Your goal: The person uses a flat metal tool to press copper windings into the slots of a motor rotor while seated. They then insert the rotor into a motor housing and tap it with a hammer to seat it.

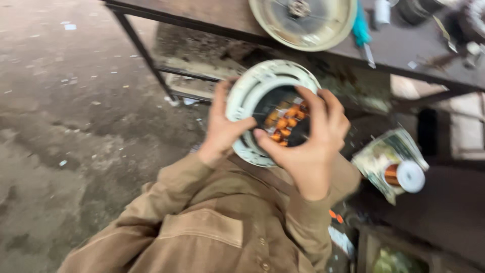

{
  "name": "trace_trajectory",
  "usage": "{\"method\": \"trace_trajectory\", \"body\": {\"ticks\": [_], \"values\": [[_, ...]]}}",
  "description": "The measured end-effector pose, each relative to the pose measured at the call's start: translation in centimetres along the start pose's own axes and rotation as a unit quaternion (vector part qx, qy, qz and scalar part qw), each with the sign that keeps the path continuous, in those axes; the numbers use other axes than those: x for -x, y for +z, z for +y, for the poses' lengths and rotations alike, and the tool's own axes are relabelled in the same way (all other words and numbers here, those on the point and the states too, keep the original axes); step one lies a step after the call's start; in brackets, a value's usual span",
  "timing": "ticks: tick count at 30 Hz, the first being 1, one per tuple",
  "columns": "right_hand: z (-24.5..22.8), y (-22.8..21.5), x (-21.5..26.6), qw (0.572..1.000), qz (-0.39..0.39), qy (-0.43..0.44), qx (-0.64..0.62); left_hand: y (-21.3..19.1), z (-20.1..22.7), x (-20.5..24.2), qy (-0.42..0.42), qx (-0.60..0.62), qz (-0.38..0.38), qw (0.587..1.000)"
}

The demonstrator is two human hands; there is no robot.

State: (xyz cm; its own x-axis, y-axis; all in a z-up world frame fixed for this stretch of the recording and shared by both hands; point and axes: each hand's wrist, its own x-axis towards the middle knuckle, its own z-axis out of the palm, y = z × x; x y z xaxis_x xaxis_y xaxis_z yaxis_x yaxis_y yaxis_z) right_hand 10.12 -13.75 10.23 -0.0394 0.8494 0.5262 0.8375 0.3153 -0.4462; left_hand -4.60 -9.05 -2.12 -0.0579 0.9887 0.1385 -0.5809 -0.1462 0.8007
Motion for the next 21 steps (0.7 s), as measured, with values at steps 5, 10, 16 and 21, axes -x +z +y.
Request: {"method": "trace_trajectory", "body": {"ticks": [5,10,16,21], "values": [[5.2,3.5,1.1,0.993,0.034,0.049,-0.102,-1.2,-5.5,-1.7,0.031,-0.06,-0.013,0.998],[9.9,6.5,3.2,0.978,0.073,0.092,-0.172,-0.8,-8.9,-2.5,0.024,-0.184,-0.008,0.983],[11.7,9.1,3.7,0.927,0.089,0.297,-0.211,-0.3,-9.8,-2.4,-0.014,-0.152,-0.093,0.984],[11.2,8.9,4.2,0.948,0.075,0.266,-0.156,-1.3,-10.1,-2.7,0.017,-0.201,-0.126,0.971]]}}
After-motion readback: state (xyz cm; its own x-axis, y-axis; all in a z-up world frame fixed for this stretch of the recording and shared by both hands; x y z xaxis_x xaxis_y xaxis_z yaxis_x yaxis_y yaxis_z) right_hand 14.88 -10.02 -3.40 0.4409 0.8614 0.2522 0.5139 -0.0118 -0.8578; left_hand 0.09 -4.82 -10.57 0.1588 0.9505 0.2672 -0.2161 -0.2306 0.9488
